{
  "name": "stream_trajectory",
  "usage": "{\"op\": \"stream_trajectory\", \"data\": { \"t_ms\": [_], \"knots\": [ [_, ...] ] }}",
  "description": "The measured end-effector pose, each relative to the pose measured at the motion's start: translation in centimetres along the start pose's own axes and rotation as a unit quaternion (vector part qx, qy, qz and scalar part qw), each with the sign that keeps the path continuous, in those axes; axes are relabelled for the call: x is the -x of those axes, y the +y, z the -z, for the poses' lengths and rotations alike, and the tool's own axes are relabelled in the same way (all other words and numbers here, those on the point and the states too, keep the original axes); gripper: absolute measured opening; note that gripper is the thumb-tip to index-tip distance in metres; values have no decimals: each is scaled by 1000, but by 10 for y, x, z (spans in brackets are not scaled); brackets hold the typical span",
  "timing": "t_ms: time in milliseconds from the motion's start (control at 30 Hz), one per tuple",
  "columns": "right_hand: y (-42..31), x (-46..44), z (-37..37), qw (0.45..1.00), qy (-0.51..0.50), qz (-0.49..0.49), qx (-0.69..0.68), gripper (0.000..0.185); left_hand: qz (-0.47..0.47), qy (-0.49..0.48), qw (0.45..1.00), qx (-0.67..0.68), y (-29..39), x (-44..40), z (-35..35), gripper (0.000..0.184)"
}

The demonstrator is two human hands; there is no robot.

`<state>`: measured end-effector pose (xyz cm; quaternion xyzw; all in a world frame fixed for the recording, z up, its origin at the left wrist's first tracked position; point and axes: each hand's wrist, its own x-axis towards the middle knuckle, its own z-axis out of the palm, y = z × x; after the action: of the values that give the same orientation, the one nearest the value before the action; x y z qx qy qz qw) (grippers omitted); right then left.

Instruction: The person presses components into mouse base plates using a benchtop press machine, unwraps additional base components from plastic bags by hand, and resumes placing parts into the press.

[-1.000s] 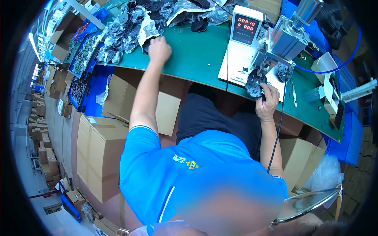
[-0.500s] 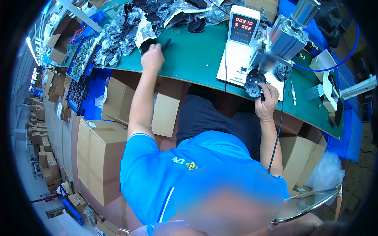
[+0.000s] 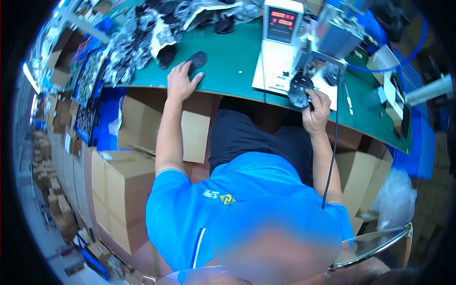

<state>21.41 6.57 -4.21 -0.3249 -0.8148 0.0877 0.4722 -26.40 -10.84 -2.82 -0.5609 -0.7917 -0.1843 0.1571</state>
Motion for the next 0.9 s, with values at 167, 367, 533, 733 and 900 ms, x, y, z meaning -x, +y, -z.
{"op": "stream_trajectory", "data": {
  "t_ms": [167,367,533,733,900],
  "knots": [
    [-1,1,5,1000,3,3,-25,53,-67,-14,996,49,55,35,26,67],
    [-6,-2,6,995,29,-52,-82,38,-124,-10,988,93,81,55,23,49],
    [-33,15,27,988,44,-51,-139,36,-164,102,941,278,158,35,41,42],
    [-44,92,65,987,-33,-112,-111,35,-338,88,871,345,241,7,37,48],
    [-7,189,96,952,-33,-304,2,27,-382,75,870,302,272,-18,2,38]
  ]
}}
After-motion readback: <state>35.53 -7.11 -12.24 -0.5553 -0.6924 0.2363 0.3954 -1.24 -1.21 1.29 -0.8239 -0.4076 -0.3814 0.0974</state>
